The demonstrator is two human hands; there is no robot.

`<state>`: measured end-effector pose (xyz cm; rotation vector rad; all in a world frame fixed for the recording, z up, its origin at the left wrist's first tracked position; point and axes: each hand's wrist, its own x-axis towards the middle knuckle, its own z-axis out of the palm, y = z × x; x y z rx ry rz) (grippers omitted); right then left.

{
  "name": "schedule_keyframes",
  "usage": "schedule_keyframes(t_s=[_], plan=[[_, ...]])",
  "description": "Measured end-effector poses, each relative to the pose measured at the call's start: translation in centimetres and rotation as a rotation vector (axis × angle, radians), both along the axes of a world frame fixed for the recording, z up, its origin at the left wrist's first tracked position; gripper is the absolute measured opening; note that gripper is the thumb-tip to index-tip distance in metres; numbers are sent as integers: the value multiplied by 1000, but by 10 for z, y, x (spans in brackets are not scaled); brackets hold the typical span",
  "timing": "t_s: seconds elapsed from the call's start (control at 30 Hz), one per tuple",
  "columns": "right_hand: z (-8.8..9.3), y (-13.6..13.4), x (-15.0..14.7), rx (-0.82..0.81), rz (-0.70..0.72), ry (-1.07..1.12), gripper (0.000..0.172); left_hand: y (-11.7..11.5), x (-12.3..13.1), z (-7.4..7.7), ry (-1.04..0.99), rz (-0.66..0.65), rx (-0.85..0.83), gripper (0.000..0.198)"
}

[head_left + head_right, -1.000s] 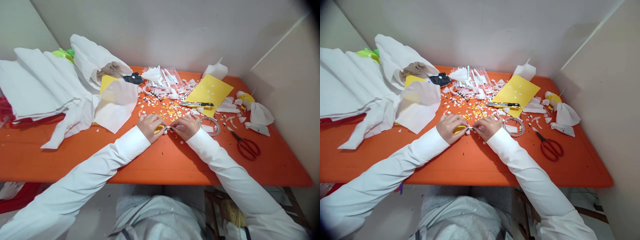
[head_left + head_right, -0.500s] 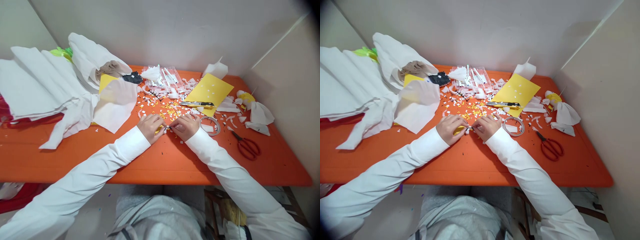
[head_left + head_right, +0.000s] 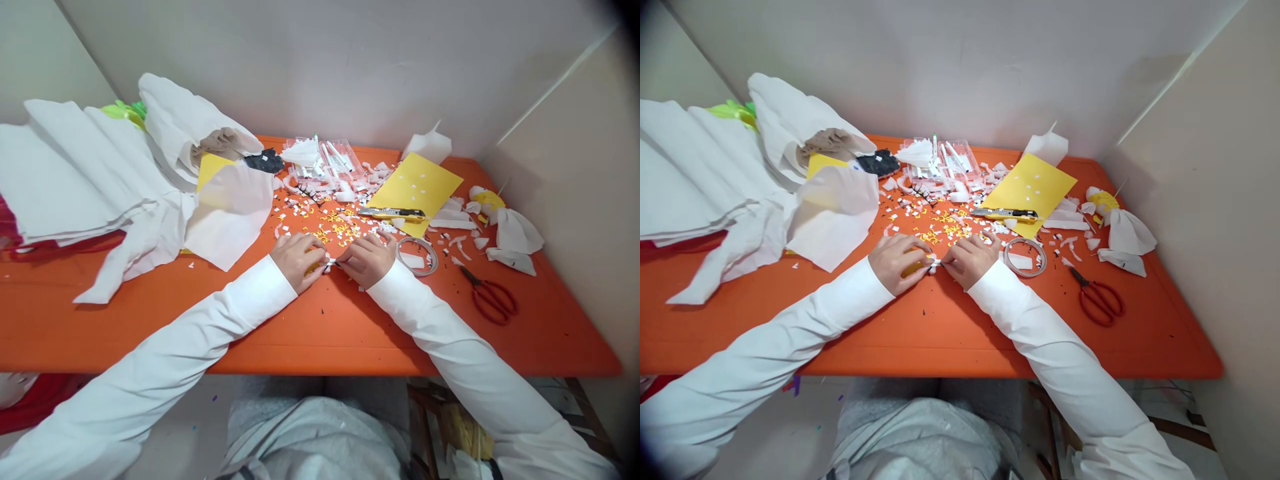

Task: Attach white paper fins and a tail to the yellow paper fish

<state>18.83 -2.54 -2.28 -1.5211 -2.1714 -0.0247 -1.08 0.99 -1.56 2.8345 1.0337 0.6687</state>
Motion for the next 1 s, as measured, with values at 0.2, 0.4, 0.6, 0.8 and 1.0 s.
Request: schedule_keyframes(t_s=[0.2, 0.4, 0.6, 0.8, 1.0], plan=[[-2, 1, 0, 28, 29, 10, 9, 2, -3, -1, -5, -47, 71, 14], [-2, 1, 3, 48, -47, 20, 11, 2, -4, -3, -28, -21, 67, 20], [11, 16, 27, 22, -108, 89, 17, 6, -11, -3, 32, 79, 142, 23], [29, -1, 124, -363, -164, 358, 28, 7, -14, 3, -4, 87, 136, 24], [10, -27, 135, -407, -235, 15, 17, -5, -7, 16, -178, 12, 228, 19]])
